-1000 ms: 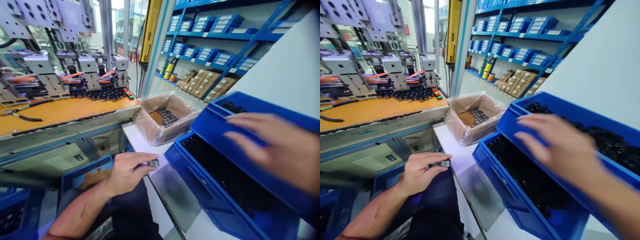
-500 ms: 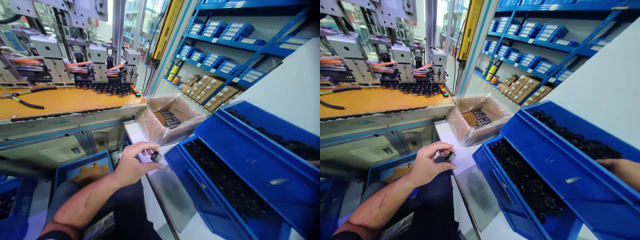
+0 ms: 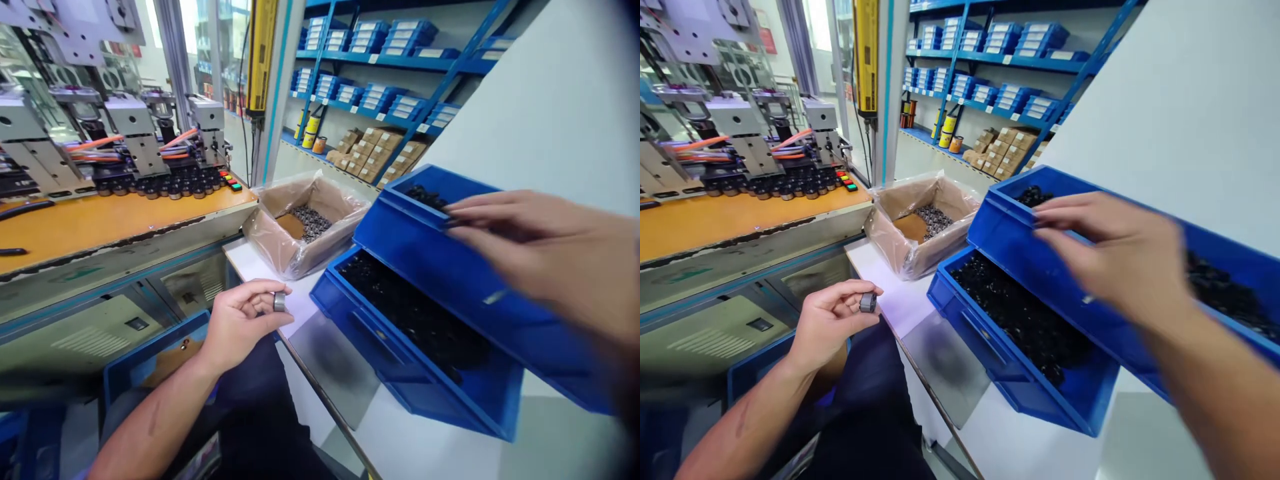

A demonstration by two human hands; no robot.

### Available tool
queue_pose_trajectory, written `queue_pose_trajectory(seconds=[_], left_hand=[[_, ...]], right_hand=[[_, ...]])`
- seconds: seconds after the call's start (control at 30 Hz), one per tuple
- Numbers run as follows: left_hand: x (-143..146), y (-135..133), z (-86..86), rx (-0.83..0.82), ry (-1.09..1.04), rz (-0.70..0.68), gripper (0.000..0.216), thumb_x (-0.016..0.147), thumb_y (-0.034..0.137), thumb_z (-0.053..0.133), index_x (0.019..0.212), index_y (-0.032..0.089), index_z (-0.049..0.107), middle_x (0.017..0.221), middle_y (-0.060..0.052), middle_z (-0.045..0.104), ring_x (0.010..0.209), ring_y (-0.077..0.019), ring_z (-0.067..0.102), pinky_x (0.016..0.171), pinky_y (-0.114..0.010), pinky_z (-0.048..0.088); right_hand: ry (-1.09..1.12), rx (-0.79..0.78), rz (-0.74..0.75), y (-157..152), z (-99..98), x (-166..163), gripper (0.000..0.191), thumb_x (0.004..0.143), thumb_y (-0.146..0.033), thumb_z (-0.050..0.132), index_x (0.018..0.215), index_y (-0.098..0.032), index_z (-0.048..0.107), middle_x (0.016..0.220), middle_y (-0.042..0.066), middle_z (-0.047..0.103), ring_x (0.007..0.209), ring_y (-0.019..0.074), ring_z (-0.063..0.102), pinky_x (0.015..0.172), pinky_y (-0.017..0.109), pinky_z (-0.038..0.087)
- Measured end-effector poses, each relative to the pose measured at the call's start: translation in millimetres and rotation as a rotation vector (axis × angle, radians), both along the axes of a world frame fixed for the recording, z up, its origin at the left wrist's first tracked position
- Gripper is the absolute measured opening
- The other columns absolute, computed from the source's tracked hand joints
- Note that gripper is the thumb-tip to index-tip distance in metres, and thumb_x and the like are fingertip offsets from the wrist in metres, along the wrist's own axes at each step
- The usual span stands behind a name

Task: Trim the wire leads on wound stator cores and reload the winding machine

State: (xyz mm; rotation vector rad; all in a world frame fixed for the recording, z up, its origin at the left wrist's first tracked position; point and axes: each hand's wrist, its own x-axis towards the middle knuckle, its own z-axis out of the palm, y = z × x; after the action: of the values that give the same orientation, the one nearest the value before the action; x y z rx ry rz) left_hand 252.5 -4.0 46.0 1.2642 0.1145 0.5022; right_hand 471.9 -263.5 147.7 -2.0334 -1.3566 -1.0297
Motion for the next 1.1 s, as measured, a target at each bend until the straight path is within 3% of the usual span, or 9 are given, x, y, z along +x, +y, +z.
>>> queue_pose_trajectory(seconds=[0.1,0.17,0.33,0.53,0.7,1.1], left_hand=[[0.5,-10.2,-0.8,-0.006,0.009,-0.025,0.033,0.061,0.008,0.086,0.091,0.015,0.078,0.087,-0.007,0.079,0.068,-0.0131,0.071,0.065,-0.022,0.059],[0.0,-15.9,-3.4,0.002,0.014,-0.027,0.034,0.061,0.008,0.086,0.093,0.017,0.077,0.091,-0.007,0.080,0.074,-0.0156,0.075,0.071,-0.023,0.061],[3.4,-27.2,-10.7,0.012,0.040,-0.018,0.036,0.060,0.011,0.088,0.094,0.017,0.077,0.091,-0.007,0.081,0.080,-0.0204,0.077,0.077,-0.028,0.064],[18.8,-34.2,-13.9,-0.106,-0.022,-0.049,0.035,0.057,0.010,0.089,0.090,0.016,0.077,0.090,-0.009,0.081,0.081,-0.0226,0.078,0.076,-0.029,0.065],[17.9,-33.0,-12.5,-0.098,-0.072,-0.084,0.039,0.059,0.005,0.088,0.093,0.019,0.078,0.095,-0.008,0.080,0.084,-0.0204,0.077,0.076,-0.024,0.064],[8.5,-34.6,-3.6,-0.073,-0.059,-0.125,0.039,0.058,0.003,0.087,0.093,0.019,0.079,0.095,-0.008,0.080,0.083,-0.0224,0.078,0.075,-0.025,0.065]], right_hand=[[0.163,-0.082,0.317,54.9,-30.5,-58.6,0.009,0.085,-0.014,0.070,0.094,-0.015,0.073,0.089,0.008,0.074,0.080,0.0153,0.071,0.073,0.026,0.059],[0.243,-0.024,0.401,78.5,-52.8,-86.3,0.008,0.086,-0.010,0.067,0.093,-0.014,0.069,0.087,0.008,0.072,0.079,0.0146,0.070,0.072,0.026,0.060],[0.211,0.042,0.547,83.5,-84.1,-106.8,0.009,0.086,-0.009,0.068,0.093,-0.012,0.064,0.084,0.009,0.069,0.080,0.0156,0.067,0.070,0.028,0.061],[0.260,0.038,0.613,73.8,-86.2,-104.2,0.013,0.087,-0.006,0.062,0.099,-0.009,0.065,0.092,0.013,0.070,0.089,0.0181,0.068,0.075,0.032,0.064],[0.223,0.031,0.674,72.8,-83.9,-105.4,0.017,0.086,0.000,0.058,0.101,-0.005,0.064,0.091,0.016,0.071,0.091,0.0201,0.068,0.076,0.036,0.064],[-0.048,-0.020,0.677,64.2,-85.9,-104.7,0.013,0.085,-0.003,0.060,0.095,-0.006,0.068,0.090,0.016,0.073,0.092,0.0231,0.072,0.078,0.036,0.067]])
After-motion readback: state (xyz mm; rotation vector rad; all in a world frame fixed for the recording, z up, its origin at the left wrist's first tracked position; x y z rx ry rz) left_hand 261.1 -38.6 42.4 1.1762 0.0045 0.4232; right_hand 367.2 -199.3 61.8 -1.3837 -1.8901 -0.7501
